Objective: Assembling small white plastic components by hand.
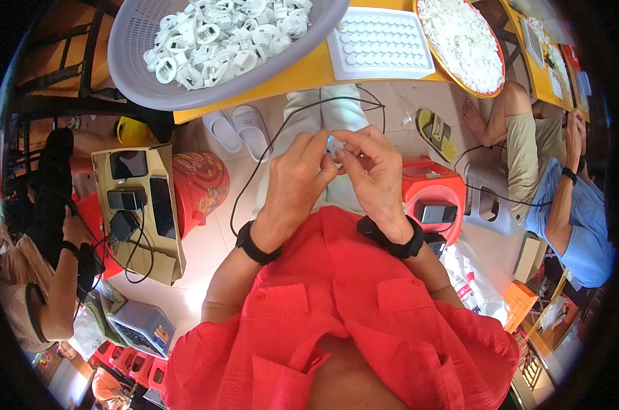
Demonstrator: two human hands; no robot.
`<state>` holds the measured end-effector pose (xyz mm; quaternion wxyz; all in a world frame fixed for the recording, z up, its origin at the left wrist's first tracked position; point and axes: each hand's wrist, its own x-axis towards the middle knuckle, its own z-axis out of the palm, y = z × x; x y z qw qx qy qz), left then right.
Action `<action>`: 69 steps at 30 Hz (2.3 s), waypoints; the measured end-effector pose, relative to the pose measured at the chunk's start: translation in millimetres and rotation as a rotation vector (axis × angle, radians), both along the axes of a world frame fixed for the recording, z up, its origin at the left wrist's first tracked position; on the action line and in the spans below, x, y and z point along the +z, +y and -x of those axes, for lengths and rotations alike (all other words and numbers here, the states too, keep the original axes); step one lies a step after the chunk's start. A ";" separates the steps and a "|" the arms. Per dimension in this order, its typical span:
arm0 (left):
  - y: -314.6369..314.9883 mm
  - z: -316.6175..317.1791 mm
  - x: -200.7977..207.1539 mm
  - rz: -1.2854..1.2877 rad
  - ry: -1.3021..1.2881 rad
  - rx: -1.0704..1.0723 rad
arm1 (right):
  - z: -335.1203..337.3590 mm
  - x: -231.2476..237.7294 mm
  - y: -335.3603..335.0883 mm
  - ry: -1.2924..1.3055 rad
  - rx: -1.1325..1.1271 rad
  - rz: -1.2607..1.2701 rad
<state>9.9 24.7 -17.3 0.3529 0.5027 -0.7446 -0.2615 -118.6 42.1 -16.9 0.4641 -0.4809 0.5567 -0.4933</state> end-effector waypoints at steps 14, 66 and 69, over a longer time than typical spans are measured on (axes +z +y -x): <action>-2.9 -8.1 -12.0 -0.515 0.688 0.061 | -0.6 -3.5 -5.7 -0.307 -0.044 -0.115; -3.0 -59.6 -4.6 -0.597 1.066 0.070 | 39.9 127.2 -195.7 0.637 0.129 0.587; -1.1 -65.1 4.5 -0.480 1.088 0.133 | -6.6 111.4 -191.0 0.839 0.521 0.464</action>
